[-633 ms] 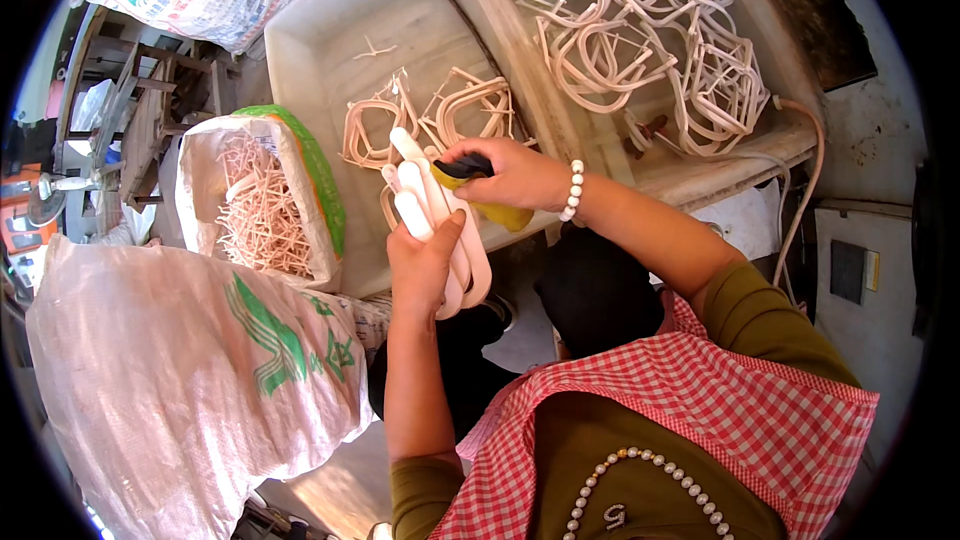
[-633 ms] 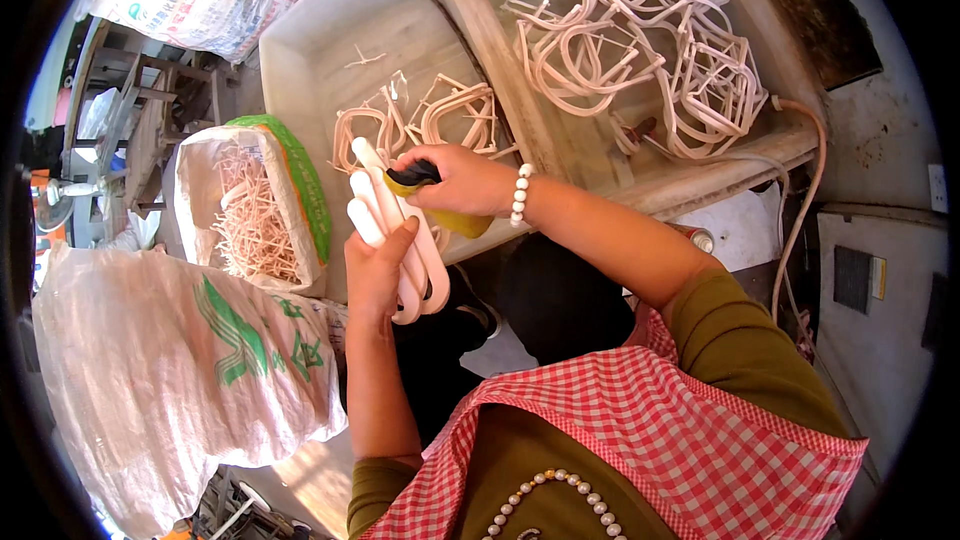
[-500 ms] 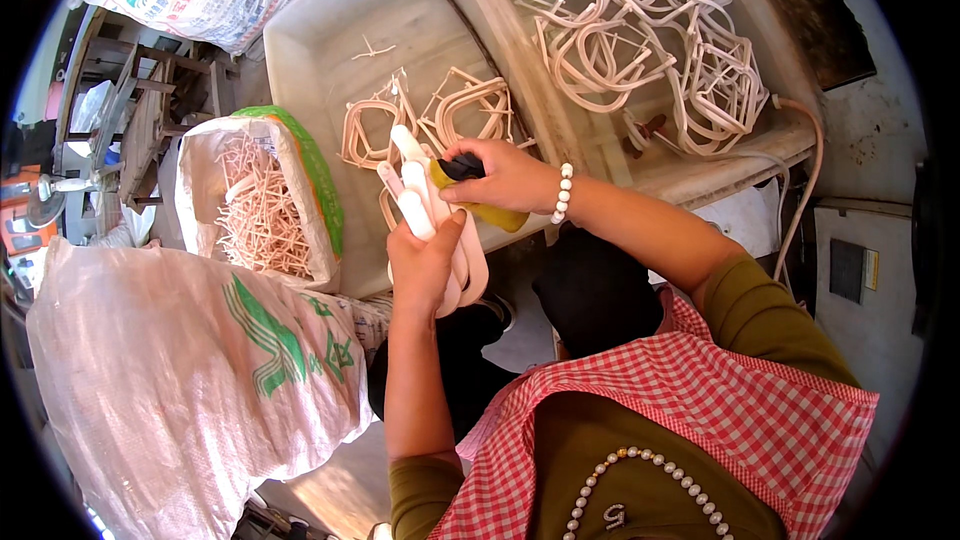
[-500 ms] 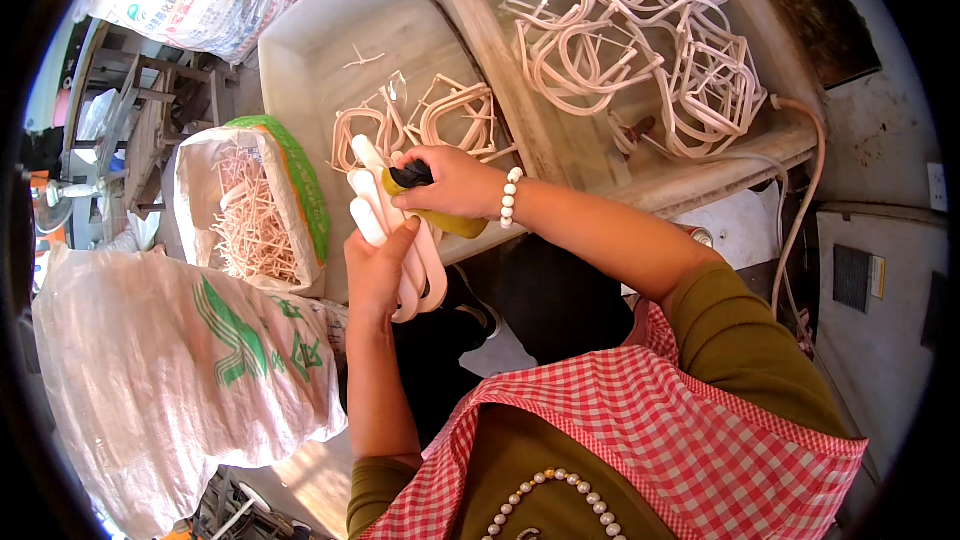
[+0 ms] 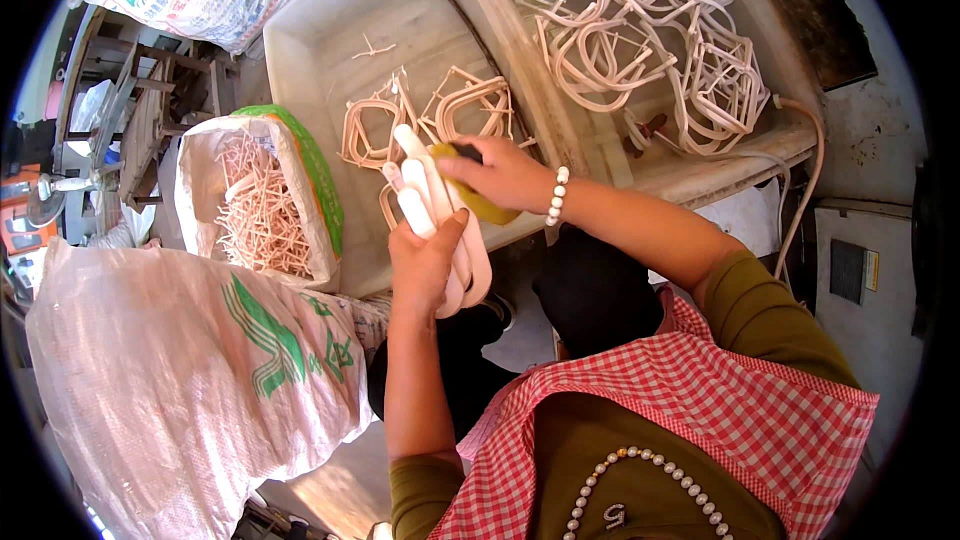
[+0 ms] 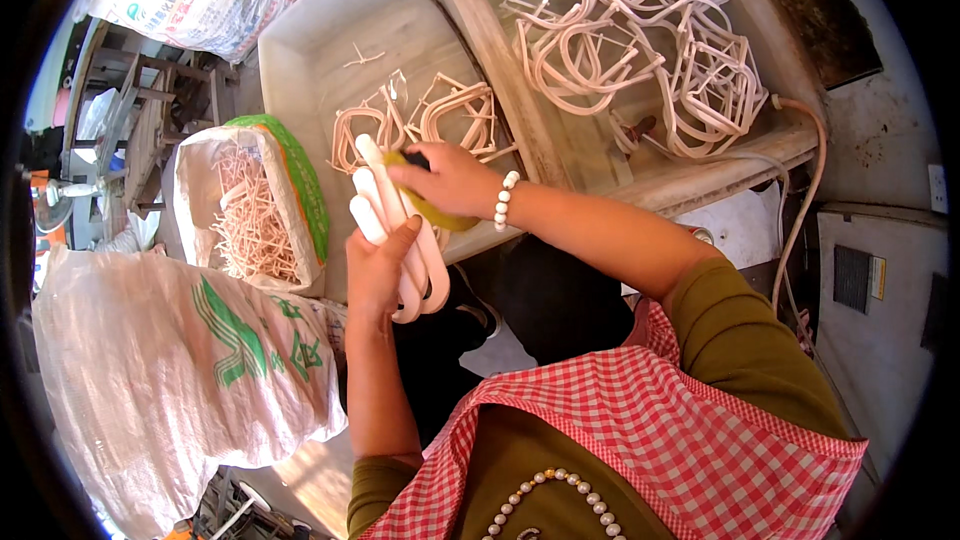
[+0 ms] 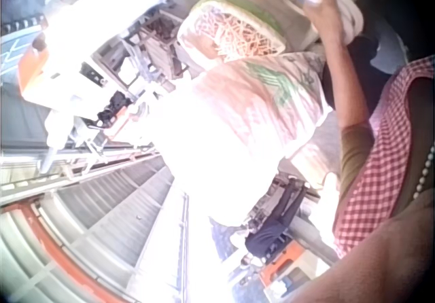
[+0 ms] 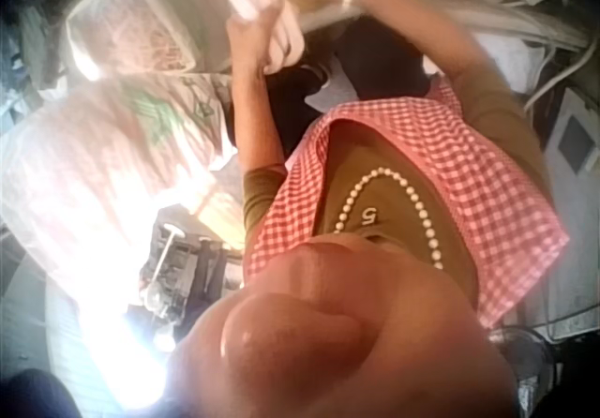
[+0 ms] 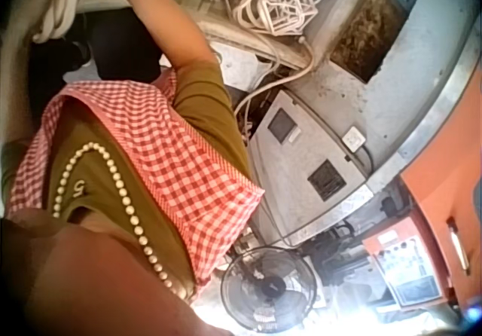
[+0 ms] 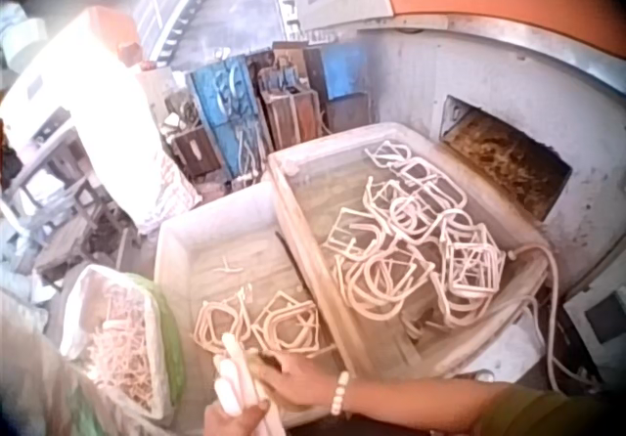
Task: The person assembles white plastic hangers by inserting curved plastic rods into wire frames. They pick up the components from bins, fit them together, and occasionally wipe the plastic parts with a yellow cloth. The finished hangers are placed into a large white sack.
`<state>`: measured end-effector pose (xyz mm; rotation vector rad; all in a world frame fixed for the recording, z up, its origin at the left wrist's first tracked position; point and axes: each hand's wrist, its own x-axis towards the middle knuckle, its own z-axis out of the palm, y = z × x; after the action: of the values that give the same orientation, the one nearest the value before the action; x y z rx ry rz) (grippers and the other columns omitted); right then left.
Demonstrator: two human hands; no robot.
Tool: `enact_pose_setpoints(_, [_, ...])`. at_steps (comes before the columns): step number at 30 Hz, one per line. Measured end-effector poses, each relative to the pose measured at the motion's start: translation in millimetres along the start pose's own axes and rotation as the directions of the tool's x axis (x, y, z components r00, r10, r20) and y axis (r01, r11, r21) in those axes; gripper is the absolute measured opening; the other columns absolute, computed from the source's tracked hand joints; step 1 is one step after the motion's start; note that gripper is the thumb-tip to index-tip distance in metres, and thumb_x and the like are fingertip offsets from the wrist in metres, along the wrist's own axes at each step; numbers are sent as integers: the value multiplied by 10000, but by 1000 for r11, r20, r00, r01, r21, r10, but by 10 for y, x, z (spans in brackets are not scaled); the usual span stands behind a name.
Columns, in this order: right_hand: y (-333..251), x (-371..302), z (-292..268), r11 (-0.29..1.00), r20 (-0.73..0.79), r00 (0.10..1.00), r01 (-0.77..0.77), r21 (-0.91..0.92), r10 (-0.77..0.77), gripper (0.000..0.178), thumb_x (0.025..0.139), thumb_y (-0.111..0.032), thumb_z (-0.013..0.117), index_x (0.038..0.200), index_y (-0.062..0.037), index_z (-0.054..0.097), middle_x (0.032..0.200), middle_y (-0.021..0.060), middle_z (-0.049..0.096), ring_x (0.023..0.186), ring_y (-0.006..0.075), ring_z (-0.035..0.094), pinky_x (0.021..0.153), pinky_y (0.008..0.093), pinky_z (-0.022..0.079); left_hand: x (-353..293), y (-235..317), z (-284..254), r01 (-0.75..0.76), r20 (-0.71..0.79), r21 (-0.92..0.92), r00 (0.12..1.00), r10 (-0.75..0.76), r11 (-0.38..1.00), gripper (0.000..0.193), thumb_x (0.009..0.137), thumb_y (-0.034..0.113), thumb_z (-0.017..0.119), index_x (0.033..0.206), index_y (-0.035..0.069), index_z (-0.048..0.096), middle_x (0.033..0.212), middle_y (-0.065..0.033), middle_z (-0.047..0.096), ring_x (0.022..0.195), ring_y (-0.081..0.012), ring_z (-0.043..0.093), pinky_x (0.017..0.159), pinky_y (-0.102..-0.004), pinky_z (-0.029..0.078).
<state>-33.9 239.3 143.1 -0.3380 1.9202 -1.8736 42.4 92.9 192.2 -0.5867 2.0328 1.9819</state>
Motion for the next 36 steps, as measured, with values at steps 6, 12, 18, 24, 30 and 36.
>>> enact_pose_setpoints(6, [49, 129, -158, 956, -292, 947, -45, 291, 134, 400, 901, -337, 572, 1050, 34, 588, 901, 72, 640, 777, 112, 562, 708, 277, 465, -23, 42, 1, 13, 9, 1, 1000, -13, 1000, 247, 815, 103, 692, 1019, -22, 629, 879, -72, 654, 740, -142, 611, 665, -286, 490])
enact_pose_setpoints(12, [-4, 140, -164, 935, -171, 983, 3, 355, 61, 469, 853, -272, 646, 1198, 18, 516, 1032, 65, 611, 926, 130, 565, 813, 267, 464, -51, 7, -29, 16, 78, 54, 997, -21, 998, 227, 816, 119, 698, 989, -16, 642, 848, -46, 650, 714, -114, 594, 642, -269, 479])
enact_pose_setpoints(18, [68, 273, -173, 994, -194, 975, 108, -34, -112, 381, 832, -251, 676, 1081, 23, 584, 946, 78, 638, 830, 118, 571, 753, 272, 470, -79, -186, 14, -124, 216, 286, 974, 63, 950, 226, 803, 113, 690, 973, -19, 618, 854, -26, 630, 762, -104, 571, 685, -272, 473])
enact_pose_setpoints(24, [137, 198, -319, 957, -80, 996, 67, 283, -46, 332, 852, -203, 661, 1069, 34, 581, 934, 40, 629, 813, 82, 550, 739, 234, 465, -100, -166, 14, -37, 226, 200, 974, -9, 979, 227, 805, 114, 690, 975, -18, 620, 860, -24, 634, 776, -106, 573, 697, -275, 476])
enact_pose_setpoints(30, [73, 146, -261, 943, -11, 996, -78, 322, 86, 446, 817, -159, 701, 1185, 20, 524, 984, 39, 624, 849, 88, 574, 758, 241, 487, -71, -273, 6, -196, 232, 326, 965, 123, 925, 228, 803, 123, 686, 958, -31, 620, 855, -49, 642, 776, -112, 581, 698, -282, 478])
enact_pose_setpoints(36, [128, 207, -184, 986, -91, 989, -106, 130, 118, 360, 852, -248, 669, 1069, 26, 579, 831, 26, 624, 760, 67, 560, 659, 244, 472, -119, -135, 62, -90, 191, 251, 981, 42, 964, 228, 806, 130, 680, 956, -30, 620, 815, -70, 641, 753, -136, 592, 689, -291, 478])
